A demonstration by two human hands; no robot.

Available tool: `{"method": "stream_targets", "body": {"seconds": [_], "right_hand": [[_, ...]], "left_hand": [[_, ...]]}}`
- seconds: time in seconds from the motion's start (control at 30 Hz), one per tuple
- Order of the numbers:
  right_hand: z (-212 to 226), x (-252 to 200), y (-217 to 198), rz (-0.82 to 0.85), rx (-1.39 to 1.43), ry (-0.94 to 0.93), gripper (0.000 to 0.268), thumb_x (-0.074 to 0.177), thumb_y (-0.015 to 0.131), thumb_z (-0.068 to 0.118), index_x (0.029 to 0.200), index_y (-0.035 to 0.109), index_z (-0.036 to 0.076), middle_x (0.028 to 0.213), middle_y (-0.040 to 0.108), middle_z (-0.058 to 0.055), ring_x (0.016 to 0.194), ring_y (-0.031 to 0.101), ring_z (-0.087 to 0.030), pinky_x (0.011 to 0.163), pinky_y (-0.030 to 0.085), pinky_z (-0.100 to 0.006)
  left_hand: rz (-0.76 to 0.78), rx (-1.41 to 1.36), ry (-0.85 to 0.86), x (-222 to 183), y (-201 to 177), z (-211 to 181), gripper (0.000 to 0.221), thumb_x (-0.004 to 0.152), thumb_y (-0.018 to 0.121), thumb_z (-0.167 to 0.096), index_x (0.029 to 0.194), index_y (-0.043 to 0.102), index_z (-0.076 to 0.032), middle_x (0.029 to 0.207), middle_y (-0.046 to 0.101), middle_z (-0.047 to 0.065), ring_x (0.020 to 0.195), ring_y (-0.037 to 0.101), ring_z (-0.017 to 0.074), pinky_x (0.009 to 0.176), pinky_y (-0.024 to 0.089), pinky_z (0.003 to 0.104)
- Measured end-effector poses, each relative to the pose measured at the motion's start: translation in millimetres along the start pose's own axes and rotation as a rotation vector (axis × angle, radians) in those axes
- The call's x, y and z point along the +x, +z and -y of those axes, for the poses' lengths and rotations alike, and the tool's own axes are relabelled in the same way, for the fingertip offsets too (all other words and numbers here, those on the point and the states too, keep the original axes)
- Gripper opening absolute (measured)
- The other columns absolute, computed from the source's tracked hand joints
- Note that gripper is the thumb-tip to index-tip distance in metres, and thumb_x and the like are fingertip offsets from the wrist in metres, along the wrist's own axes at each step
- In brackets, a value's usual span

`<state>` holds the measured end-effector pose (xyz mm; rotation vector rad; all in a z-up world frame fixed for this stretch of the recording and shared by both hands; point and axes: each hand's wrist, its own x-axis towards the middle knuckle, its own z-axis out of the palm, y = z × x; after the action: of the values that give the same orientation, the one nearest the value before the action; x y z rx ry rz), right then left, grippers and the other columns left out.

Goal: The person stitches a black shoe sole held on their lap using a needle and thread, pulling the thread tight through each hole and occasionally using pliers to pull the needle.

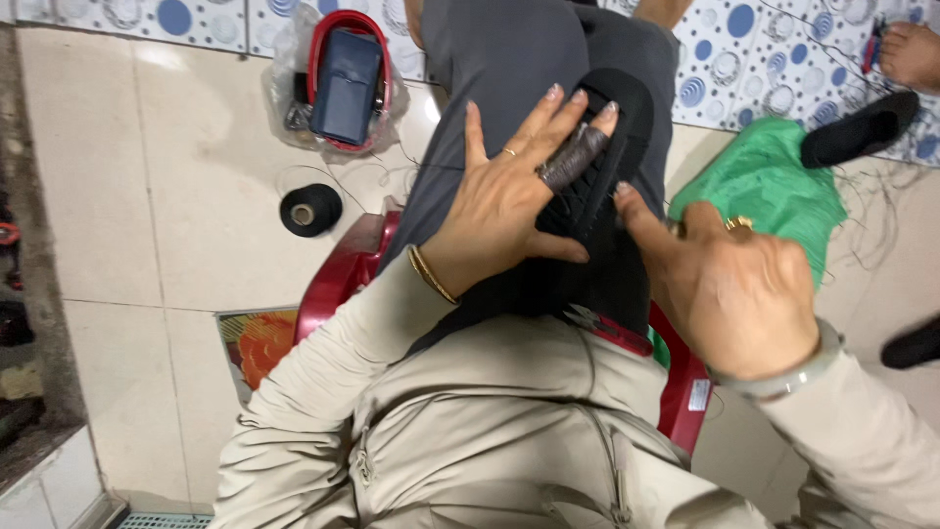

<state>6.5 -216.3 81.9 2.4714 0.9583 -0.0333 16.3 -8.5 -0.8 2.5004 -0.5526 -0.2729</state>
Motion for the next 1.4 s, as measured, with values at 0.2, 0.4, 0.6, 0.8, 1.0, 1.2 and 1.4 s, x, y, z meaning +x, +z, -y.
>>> {"method": "stream_targets", "body": {"seconds": [0.2,0.4,0.6,0.8,1.0,1.2,1.4], "right_hand": [[-21,3,28,-0.051,0.595,-0.07,0.045,0.09,0.063,0.03,0.132,0.052,0.02,0.09,0.061,0.0,0.055,0.056,-0.016,0.04,0.04,-0.032],[-16,6,79,-0.112,0.47,-0.132,0.055,0.093,0.055,0.034,0.141,0.042,0.012,0.078,0.053,-0.002,0.044,0.045,-0.013,0.039,0.038,-0.03],[-2,8,106,-0.248,0.445,-0.08,0.056,0.092,0.065,0.028,0.139,0.045,0.005,0.079,0.064,-0.007,0.046,0.052,-0.025,0.043,0.041,-0.038],[2,10,97,-0.306,0.418,-0.069,0.054,0.093,0.063,0.031,0.136,0.045,0.003,0.09,0.069,-0.004,0.047,0.055,-0.022,0.04,0.04,-0.035],[1,8,66,-0.271,0.64,0.005,0.06,0.086,0.06,0.041,0.136,0.046,0.011,0.088,0.066,-0.008,0.056,0.061,-0.029,0.049,0.046,-0.043],[0,13,44,-0.23,0.635,0.023,0.051,0.087,0.054,0.034,0.136,0.049,0.018,0.08,0.066,-0.004,0.059,0.063,-0.027,0.052,0.051,-0.041],[15,20,35,-0.223,0.556,0.062,0.047,0.088,0.054,0.026,0.134,0.048,0.02,0.068,0.057,-0.002,0.055,0.061,-0.023,0.049,0.051,-0.038]], "left_hand": [[-0.076,-0.02,0.043,-9,1,7,0.127,0.059,0.091,-0.071,0.146,0.008,-0.03,0.156,0.022,-0.002,0.145,0.015,0.02,0.102,0.007,0.071],[-0.077,-0.043,0.079,-6,7,19,0.119,0.064,0.089,-0.07,0.146,0.012,-0.032,0.155,0.022,-0.003,0.145,0.014,0.0178,0.103,0.002,0.071],[-0.077,-0.016,0.075,-3,15,22,0.107,0.068,0.059,-0.086,0.147,0.012,-0.03,0.157,0.019,-0.001,0.146,0.012,0.0169,0.104,-0.002,0.07],[-0.096,0.048,0.05,-7,13,13,0.124,0.062,0.085,-0.079,0.146,0.009,-0.03,0.156,0.02,-0.002,0.145,0.014,0.0177,0.104,0.004,0.069],[-0.473,0.089,0.213,-25,12,20,0.06,0.074,0.077,-0.048,0.109,0.039,-0.018,0.134,0.036,0.009,0.112,0.042,0.0256,0.084,0.032,0.052],[-0.45,-0.703,0.222,-44,-20,-25,0.014,0.077,0.074,-0.014,0.085,0.068,-0.006,0.102,0.064,0.007,0.082,0.066,0.0253,0.064,0.052,0.033],[-0.306,-0.905,-0.008,-19,-32,-13,0.007,0.078,0.069,-0.008,0.084,0.066,-0.006,0.066,0.067,0.008,0.056,0.063,0.0184,0.049,0.049,0.028]]}}
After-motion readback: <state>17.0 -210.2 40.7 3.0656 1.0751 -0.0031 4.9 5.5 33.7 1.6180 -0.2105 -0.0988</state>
